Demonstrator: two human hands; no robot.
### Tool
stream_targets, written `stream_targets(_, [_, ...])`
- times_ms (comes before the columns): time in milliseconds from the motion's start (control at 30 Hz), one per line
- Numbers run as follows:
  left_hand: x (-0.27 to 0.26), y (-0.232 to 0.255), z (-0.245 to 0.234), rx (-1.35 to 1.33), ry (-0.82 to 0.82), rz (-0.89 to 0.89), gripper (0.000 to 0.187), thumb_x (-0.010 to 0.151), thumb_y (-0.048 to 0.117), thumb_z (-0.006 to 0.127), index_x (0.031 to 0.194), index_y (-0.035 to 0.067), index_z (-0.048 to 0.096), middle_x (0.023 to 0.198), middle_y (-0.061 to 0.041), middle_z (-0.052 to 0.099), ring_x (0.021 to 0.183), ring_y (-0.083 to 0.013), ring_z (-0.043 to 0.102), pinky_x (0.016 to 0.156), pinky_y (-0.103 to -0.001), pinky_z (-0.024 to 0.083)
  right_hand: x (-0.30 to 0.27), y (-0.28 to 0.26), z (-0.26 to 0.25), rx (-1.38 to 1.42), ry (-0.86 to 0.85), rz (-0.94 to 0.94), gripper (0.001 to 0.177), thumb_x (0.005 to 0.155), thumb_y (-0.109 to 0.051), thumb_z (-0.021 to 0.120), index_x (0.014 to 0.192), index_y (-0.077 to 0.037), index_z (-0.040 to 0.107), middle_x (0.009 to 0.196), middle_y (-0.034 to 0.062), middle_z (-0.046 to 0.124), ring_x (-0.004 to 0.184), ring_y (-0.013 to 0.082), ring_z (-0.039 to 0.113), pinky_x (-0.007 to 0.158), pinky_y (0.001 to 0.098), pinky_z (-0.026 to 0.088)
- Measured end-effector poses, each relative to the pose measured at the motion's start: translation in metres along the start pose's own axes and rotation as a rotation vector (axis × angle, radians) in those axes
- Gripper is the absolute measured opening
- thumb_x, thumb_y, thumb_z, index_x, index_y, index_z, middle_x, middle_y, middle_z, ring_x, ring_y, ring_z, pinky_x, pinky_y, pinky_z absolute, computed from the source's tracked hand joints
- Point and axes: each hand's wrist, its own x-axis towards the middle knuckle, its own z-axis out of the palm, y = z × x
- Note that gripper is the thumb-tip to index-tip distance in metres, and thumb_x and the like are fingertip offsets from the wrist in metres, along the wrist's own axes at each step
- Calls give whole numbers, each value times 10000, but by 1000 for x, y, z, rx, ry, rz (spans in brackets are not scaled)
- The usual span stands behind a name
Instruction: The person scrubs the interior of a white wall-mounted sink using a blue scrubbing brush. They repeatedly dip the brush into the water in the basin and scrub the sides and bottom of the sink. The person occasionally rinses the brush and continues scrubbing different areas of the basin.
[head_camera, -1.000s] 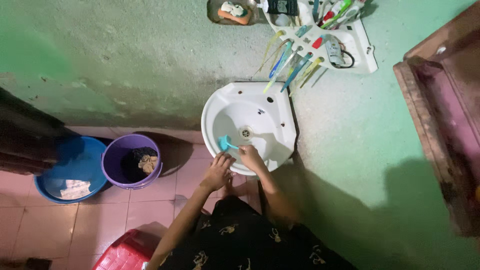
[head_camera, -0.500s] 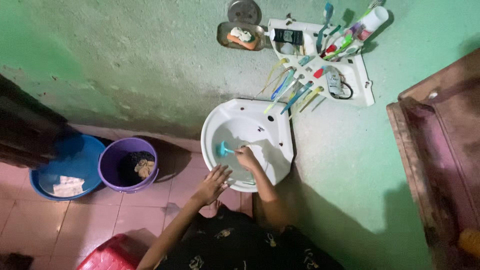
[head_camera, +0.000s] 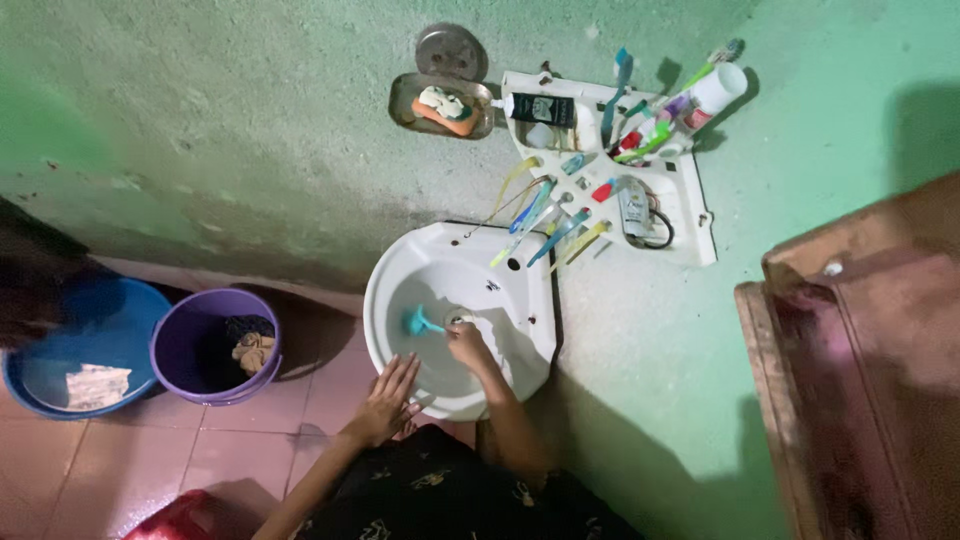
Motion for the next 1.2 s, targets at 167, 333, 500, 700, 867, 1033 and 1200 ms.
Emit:
stream_targets(167, [11, -3, 19, 130, 82, -65, 911, 1014, 567, 426, 1600, 43, -35, 1705, -104, 15, 1555, -330, 18, 1217, -588, 150, -38, -12, -63, -30, -513, 454, 239, 987, -233, 611, 1096, -62, 737, 692, 226, 670, 438, 197, 536, 433, 396, 429])
stream_targets(333, [1, 2, 20, -180, 203, -44, 944, 1002, 497, 481, 1600, 6, -60, 1702, -218, -42, 1555, -399, -11, 1151, -618, 179, -31, 11, -16, -56, -403, 376, 241, 959, -199, 583, 1096, -48, 710, 821, 226, 728, 593, 330, 656, 563, 471, 528])
stream_targets(500, [21, -23, 18, -181, 576, -164, 1153, 823, 387, 767, 1592, -26, 14, 1605, -376, 53, 1464, -559, 136, 1085, -673, 334, -12, 29, 14, -146, -145, 279, 222, 921, -175, 600, 1015, -20, 729, 957, 265, 706, 922, 453, 694, 784, 511, 557])
stream_targets(700, [62, -122, 31, -353, 661, -333, 1059, 766, 328, 876, 1496, -94, 235, 1389, -311, 518, 1249, -472, 521, 1043, -536, 451, -67, -47, -16, -392, -174, 483, 318, 947, -331, 589, 944, -53, 742, 966, 239, 719, 931, 439, 688, 826, 534, 541])
stream_targets(867, [67, -130, 59, -715, 571, -150, 691, 901, 255, 773, 1443, -40, 462, 1344, -269, 599, 1246, -396, 594, 1057, -474, 486, -114, -90, -63, -396, -120, 504, 443, 966, -448, 533, 947, -76, 774, 970, 218, 720, 912, 434, 680, 810, 546, 521])
stream_targets(1033, [64, -124, 31, -924, 465, -118, 741, 881, 259, 778, 1442, -53, 409, 1292, -241, 620, 1230, -363, 601, 1036, -462, 465, -129, -81, -77, -430, -102, 740, 515, 1030, -444, 505, 971, -2, 763, 969, 265, 710, 916, 442, 697, 841, 522, 532])
stream_targets(1200, [64, -120, -14, -817, 445, -122, 795, 737, 250, 866, 1374, -34, 485, 1293, -241, 599, 1189, -384, 607, 931, -484, 546, -141, -80, -81, -294, 250, 751, 388, 946, -337, 622, 1130, -21, 752, 1051, 224, 739, 949, 401, 723, 829, 463, 559])
